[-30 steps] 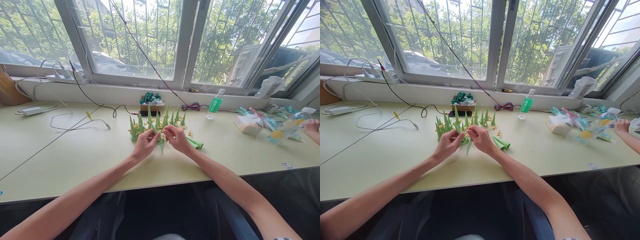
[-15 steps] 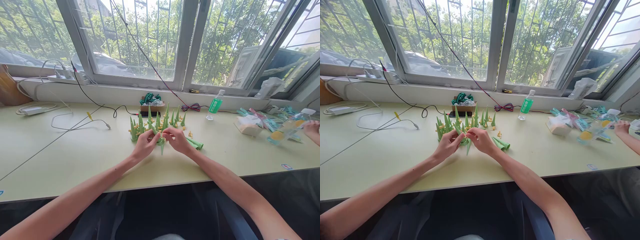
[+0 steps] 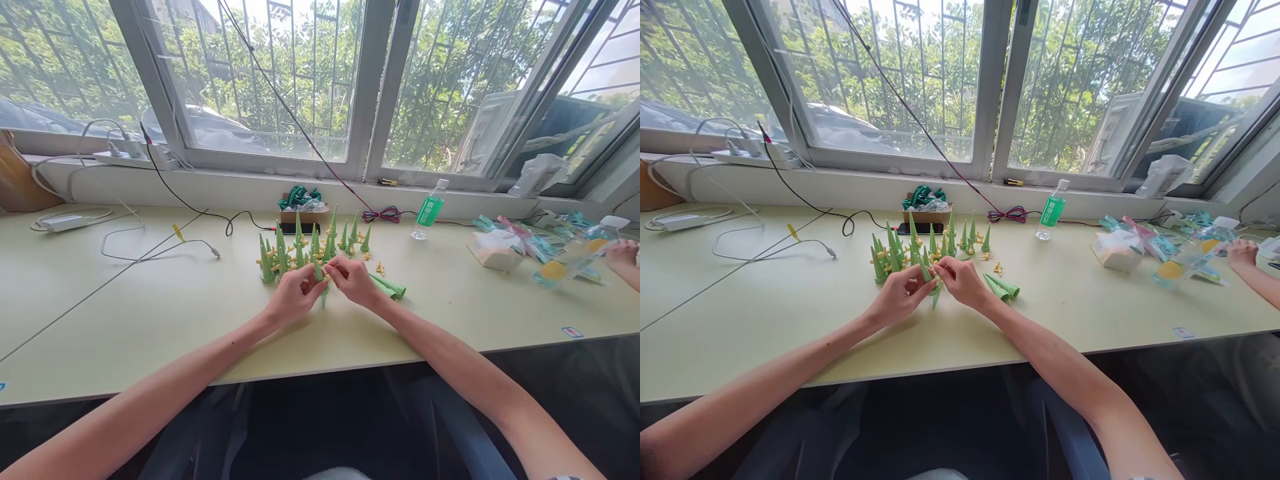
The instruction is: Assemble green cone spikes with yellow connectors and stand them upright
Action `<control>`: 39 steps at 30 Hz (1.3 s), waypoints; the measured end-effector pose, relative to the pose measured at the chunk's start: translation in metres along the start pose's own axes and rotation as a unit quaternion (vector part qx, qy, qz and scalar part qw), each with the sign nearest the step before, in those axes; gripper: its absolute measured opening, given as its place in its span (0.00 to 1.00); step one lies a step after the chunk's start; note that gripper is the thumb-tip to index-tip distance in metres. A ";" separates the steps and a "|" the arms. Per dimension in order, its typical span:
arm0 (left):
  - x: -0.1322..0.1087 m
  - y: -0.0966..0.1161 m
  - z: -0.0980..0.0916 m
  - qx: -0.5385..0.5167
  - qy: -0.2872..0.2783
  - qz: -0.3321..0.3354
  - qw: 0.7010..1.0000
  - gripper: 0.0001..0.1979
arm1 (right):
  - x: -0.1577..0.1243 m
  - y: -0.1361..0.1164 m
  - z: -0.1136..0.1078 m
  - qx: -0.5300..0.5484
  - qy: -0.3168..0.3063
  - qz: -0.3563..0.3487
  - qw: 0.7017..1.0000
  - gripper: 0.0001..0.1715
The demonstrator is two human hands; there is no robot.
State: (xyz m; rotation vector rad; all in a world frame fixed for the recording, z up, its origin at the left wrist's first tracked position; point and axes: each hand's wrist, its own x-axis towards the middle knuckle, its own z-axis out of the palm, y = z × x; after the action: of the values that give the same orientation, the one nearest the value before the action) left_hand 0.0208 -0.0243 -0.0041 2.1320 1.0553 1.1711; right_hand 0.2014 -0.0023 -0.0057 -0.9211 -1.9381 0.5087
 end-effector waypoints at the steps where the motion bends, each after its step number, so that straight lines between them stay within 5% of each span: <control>1: 0.000 0.000 0.000 0.002 -0.002 0.000 1.000 0.15 | 0.000 0.000 0.000 0.004 0.001 0.001 1.000 0.16; 23: -0.001 -0.004 0.002 0.069 -0.041 0.027 0.996 0.15 | 0.000 -0.003 0.000 -0.012 -0.039 0.017 0.999 0.12; 39: 0.004 0.000 -0.002 -0.013 0.027 -0.032 0.999 0.14 | 0.000 0.000 -0.001 0.007 -0.046 -0.030 0.998 0.13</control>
State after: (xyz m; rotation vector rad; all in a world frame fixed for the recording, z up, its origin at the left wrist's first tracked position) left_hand 0.0204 -0.0216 -0.0010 2.0418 1.1177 1.2125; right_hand 0.2025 -0.0028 -0.0050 -0.8406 -2.0358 0.5382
